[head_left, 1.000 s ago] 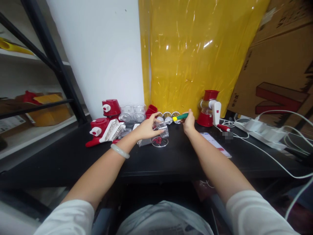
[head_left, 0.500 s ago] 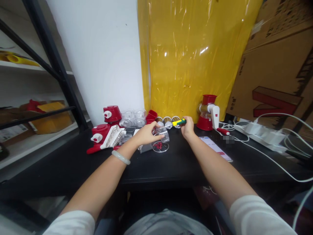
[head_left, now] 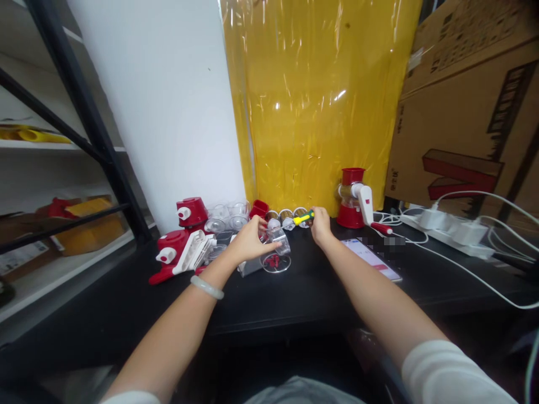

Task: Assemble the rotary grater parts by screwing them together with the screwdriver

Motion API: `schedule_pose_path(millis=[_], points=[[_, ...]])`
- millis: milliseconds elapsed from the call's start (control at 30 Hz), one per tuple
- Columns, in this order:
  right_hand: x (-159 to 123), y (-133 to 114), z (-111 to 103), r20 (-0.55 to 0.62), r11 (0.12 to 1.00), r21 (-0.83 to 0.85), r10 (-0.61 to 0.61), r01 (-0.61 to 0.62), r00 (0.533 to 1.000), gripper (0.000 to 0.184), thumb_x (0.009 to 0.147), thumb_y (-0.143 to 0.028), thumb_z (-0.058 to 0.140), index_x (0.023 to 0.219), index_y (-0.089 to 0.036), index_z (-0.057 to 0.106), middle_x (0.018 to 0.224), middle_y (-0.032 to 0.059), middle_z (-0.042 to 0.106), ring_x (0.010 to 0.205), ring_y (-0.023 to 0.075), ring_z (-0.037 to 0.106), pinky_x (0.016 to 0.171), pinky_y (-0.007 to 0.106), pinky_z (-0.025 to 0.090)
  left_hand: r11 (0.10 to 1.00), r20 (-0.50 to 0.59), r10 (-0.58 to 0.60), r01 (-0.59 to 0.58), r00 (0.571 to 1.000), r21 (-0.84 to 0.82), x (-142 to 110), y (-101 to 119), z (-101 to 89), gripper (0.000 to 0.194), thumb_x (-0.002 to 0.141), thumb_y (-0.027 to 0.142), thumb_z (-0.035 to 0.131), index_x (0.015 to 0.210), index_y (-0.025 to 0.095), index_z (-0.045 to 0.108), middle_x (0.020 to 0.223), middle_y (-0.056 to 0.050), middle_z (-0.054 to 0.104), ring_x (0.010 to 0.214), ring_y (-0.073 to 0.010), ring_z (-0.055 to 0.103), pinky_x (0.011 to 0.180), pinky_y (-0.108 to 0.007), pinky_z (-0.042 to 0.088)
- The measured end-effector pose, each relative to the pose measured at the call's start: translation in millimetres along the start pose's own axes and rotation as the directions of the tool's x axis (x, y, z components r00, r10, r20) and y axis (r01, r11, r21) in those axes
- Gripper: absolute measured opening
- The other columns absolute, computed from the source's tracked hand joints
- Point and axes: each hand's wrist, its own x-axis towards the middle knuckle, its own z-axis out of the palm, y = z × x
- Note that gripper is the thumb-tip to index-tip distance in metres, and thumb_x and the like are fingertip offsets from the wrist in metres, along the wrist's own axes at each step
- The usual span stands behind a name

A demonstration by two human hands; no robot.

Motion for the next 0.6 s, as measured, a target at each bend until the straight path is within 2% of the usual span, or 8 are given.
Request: schedule_pose_path(millis=[100, 167, 300, 433, 533, 600], points=[[-2.1, -0.7, 3.0, -0.004, 0.991, 0.131, 0.038, -0.037, 0.999, 0.021, 0.068, -0.04, 0.057, 0.072, -0.023, 0.048, 0.07, -0.005, 0.053, 0.058, 0.0102, 0.051, 0.048, 0.022, 0.042, 0.998, -0.017, -0.036, 0.037, 0.999, 0.043, -0.5, 0.8, -2.2, 0.061, 0.062, 0.06, 0.077, 0.095, 0.021, 0.044, 0.092, -0.006, 0.064, 0.086, -0.0247, 0.064, 0.075, -0.038, 0.05], [-3.2, -0.9, 3.0, 0.022, 0.989, 0.143, 0.027, -0.03, 0.999, 0.022, 0.068, -0.043, 0.056, 0.071, -0.022, 0.047, 0.074, -0.0038, 0.054, 0.063, 0.0111, 0.053, 0.05, 0.023, 0.043, 0.995, -0.04, -0.031, 0.035, 0.999, 0.088, -0.4, 1.4, -4.1, 0.062, 0.06, 0.063, 0.077, 0.091, 0.022, 0.042, 0.087, -0.004, 0.064, 0.081, -0.0236, 0.063, 0.072, -0.036, 0.048], [-4.9, -2.6, -0.1, 0.053, 0.997, 0.061, -0.051, 0.047, 0.997, 0.036, 0.073, -0.057, 0.055, 0.069, -0.022, 0.047, 0.071, -0.0022, 0.053, 0.064, 0.0128, 0.053, 0.052, 0.025, 0.044, 0.992, -0.032, 0.025, -0.021, 0.999, 0.127, 1.1, 1.5, -6.2, 0.057, 0.06, 0.064, 0.076, 0.075, 0.022, 0.04, 0.076, -0.001, 0.063, 0.07, -0.0191, 0.06, 0.065, -0.032, 0.045], [-8.1, -7.8, -3.8, 0.054, 0.979, -0.134, -0.146, 0.152, 0.988, 0.046, 0.075, -0.068, 0.053, 0.067, -0.023, 0.045, 0.059, -0.0041, 0.046, 0.053, 0.0121, 0.048, 0.047, 0.025, 0.039, 0.978, -0.018, 0.108, -0.103, 0.994, 0.181, 2.8, -0.9, -5.4, 0.055, 0.065, 0.063, 0.074, 0.059, 0.021, 0.038, 0.07, -0.003, 0.063, 0.067, -0.0177, 0.06, 0.065, -0.031, 0.044], [-8.7, -10.7, -4.8, 0.053, 0.952, -0.247, -0.173, 0.181, 0.983, 0.039, 0.074, -0.058, 0.059, 0.064, -0.024, 0.044, 0.052, -0.007, 0.039, 0.045, 0.0104, 0.041, 0.043, 0.025, 0.033, 0.972, -0.027, 0.158, -0.151, 0.987, 0.178, 3.0, -2.7, -4.4, 0.054, 0.066, 0.061, 0.074, 0.053, 0.02, 0.042, 0.074, -0.005, 0.067, 0.071, -0.0187, 0.062, 0.07, -0.032, 0.047], [-7.8, -11.2, -4.0, 0.034, 0.963, -0.222, -0.146, 0.15, 0.989, 0.028, 0.072, -0.046, 0.061, 0.065, -0.023, 0.045, 0.052, -0.0074, 0.04, 0.045, 0.01, 0.04, 0.042, 0.024, 0.032, 0.973, -0.024, 0.163, -0.156, 0.986, 0.171, 2.8, -2.8, -4.1, 0.052, 0.067, 0.059, 0.075, 0.05, 0.019, 0.046, 0.079, -0.007, 0.069, 0.073, -0.0195, 0.064, 0.072, -0.033, 0.049]])
